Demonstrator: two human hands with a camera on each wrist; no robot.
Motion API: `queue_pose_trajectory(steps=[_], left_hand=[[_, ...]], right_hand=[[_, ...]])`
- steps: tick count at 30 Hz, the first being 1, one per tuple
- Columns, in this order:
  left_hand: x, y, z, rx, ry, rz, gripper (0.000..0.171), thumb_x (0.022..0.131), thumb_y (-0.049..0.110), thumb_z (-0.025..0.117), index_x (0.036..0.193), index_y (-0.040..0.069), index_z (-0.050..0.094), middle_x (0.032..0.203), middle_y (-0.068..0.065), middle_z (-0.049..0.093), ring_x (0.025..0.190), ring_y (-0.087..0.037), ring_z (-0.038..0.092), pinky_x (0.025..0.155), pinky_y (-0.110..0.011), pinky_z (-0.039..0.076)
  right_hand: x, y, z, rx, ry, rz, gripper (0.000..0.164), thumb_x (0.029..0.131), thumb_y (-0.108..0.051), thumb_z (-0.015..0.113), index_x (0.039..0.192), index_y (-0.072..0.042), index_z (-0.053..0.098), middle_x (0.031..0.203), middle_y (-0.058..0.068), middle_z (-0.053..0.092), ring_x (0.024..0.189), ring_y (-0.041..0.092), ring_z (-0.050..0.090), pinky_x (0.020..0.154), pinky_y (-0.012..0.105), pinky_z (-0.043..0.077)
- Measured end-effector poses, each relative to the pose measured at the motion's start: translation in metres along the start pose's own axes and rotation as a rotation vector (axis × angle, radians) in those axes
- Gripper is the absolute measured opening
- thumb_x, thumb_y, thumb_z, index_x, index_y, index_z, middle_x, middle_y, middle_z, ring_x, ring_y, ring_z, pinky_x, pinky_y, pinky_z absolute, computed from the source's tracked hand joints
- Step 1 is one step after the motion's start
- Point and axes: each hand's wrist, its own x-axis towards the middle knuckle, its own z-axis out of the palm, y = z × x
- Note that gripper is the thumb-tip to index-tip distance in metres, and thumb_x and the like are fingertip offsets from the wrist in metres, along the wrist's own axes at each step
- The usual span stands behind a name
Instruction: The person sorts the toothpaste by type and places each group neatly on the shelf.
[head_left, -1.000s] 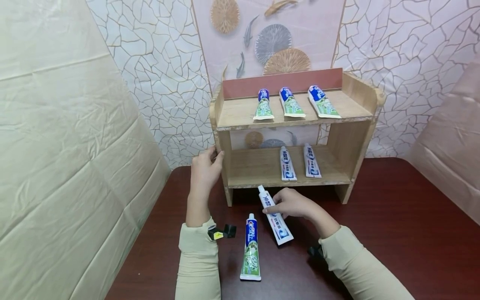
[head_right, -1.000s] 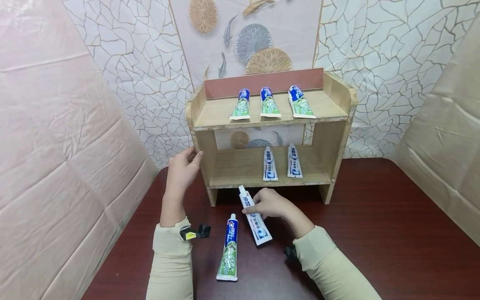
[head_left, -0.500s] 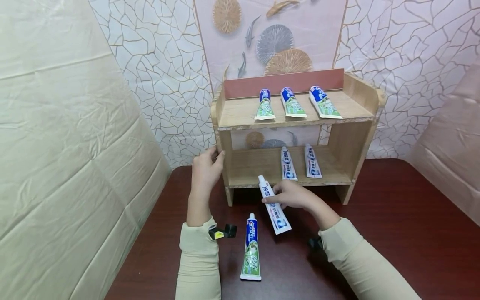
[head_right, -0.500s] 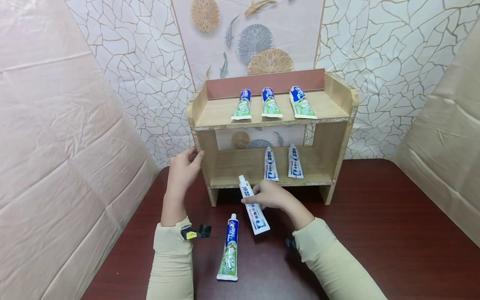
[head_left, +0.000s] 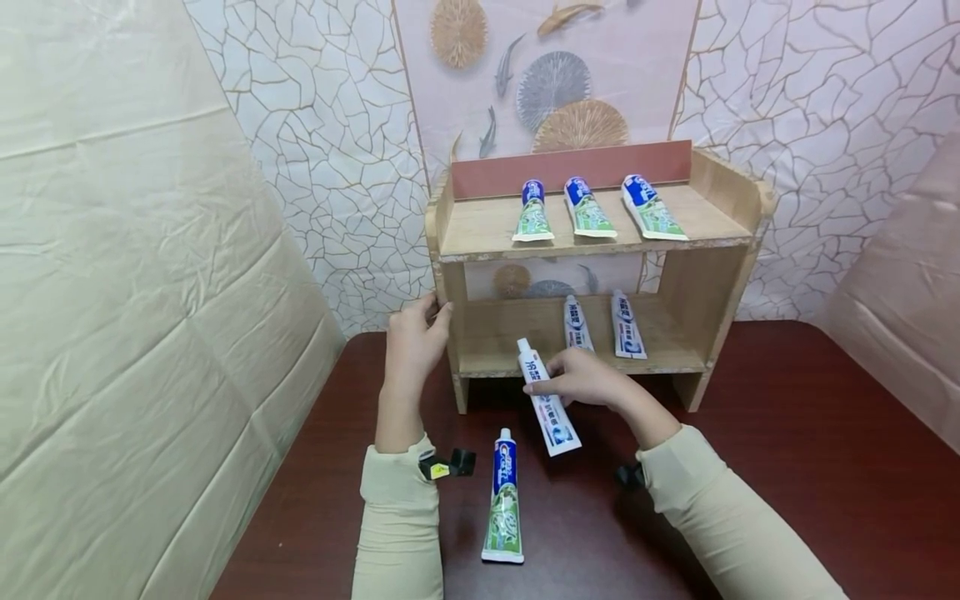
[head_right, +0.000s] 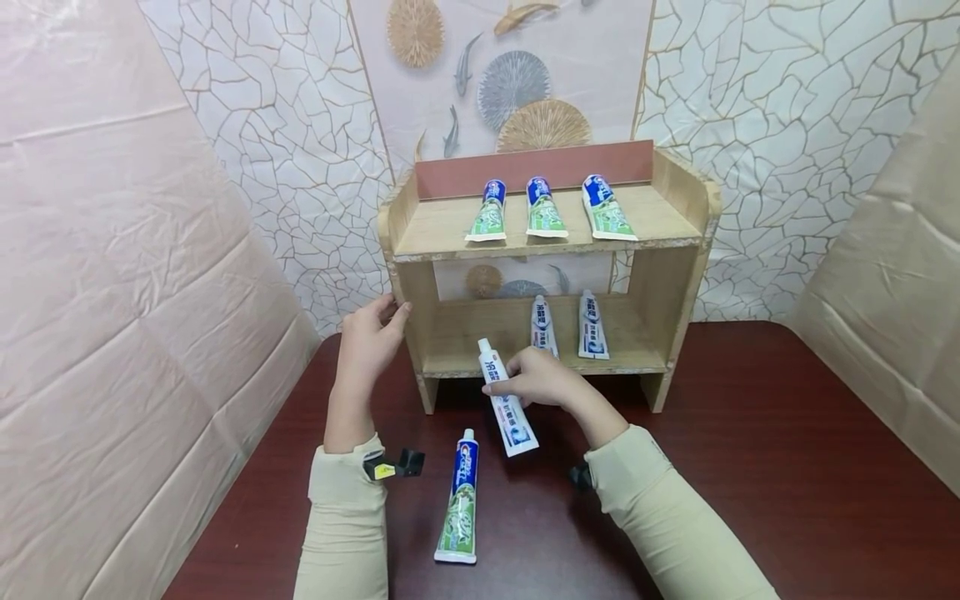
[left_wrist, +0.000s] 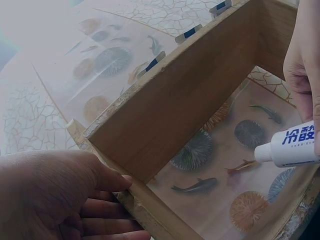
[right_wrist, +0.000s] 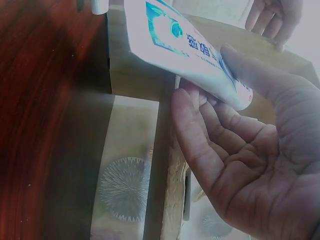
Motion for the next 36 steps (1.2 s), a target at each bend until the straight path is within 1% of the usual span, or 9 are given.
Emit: queue_pose_trajectory(steps=[5, 12, 19, 29, 36], left_hand=[[-0.001, 0.000, 0.000, 0.009, 0.003, 0.003, 0.044, 0.101, 0.033, 0.061, 0.132, 0.002, 0.064, 0.119, -0.015, 0.071, 0.111, -0.027, 0.068, 0.097, -0.040, 0.055], [0.000, -0.001, 0.000, 0.006, 0.002, -0.003, 0.044, 0.101, 0.033, 0.061, 0.132, 0.002, 0.064, 0.119, -0.014, 0.072, 0.110, -0.026, 0.069, 0.096, -0.040, 0.055], [0.000, -0.001, 0.001, -0.003, 0.000, -0.010, 0.044, 0.101, 0.033, 0.061, 0.132, 0.002, 0.064, 0.119, -0.014, 0.071, 0.110, -0.025, 0.069, 0.095, -0.038, 0.056], [0.000, 0.000, 0.002, -0.006, 0.003, 0.000, 0.042, 0.101, 0.032, 0.061, 0.131, 0.002, 0.065, 0.118, -0.014, 0.072, 0.109, -0.025, 0.070, 0.093, -0.038, 0.057], [-0.001, 0.001, 0.001, -0.015, 0.006, -0.002, 0.042, 0.101, 0.031, 0.062, 0.130, 0.002, 0.065, 0.118, -0.015, 0.071, 0.109, -0.025, 0.070, 0.092, -0.038, 0.057]], right_hand=[[0.003, 0.000, -0.002, -0.022, 0.020, 0.008, 0.038, 0.088, -0.045, 0.076, 0.077, -0.009, 0.069, 0.071, 0.003, 0.070, 0.066, 0.022, 0.069, 0.063, 0.032, 0.057], [0.007, -0.002, -0.005, -0.008, 0.028, 0.014, 0.037, 0.089, -0.043, 0.076, 0.081, -0.008, 0.071, 0.074, 0.003, 0.072, 0.067, 0.020, 0.070, 0.064, 0.032, 0.058], [0.009, -0.005, -0.008, -0.030, 0.041, 0.012, 0.040, 0.088, -0.047, 0.076, 0.078, -0.009, 0.069, 0.072, 0.003, 0.070, 0.071, 0.026, 0.071, 0.065, 0.033, 0.057], [0.015, -0.007, -0.013, -0.034, 0.053, 0.003, 0.039, 0.088, -0.045, 0.076, 0.079, -0.007, 0.071, 0.072, 0.004, 0.071, 0.065, 0.020, 0.070, 0.062, 0.032, 0.058], [0.020, -0.010, -0.017, -0.043, 0.059, -0.011, 0.039, 0.088, -0.043, 0.077, 0.080, -0.006, 0.071, 0.073, 0.004, 0.072, 0.067, 0.022, 0.071, 0.061, 0.032, 0.059]])
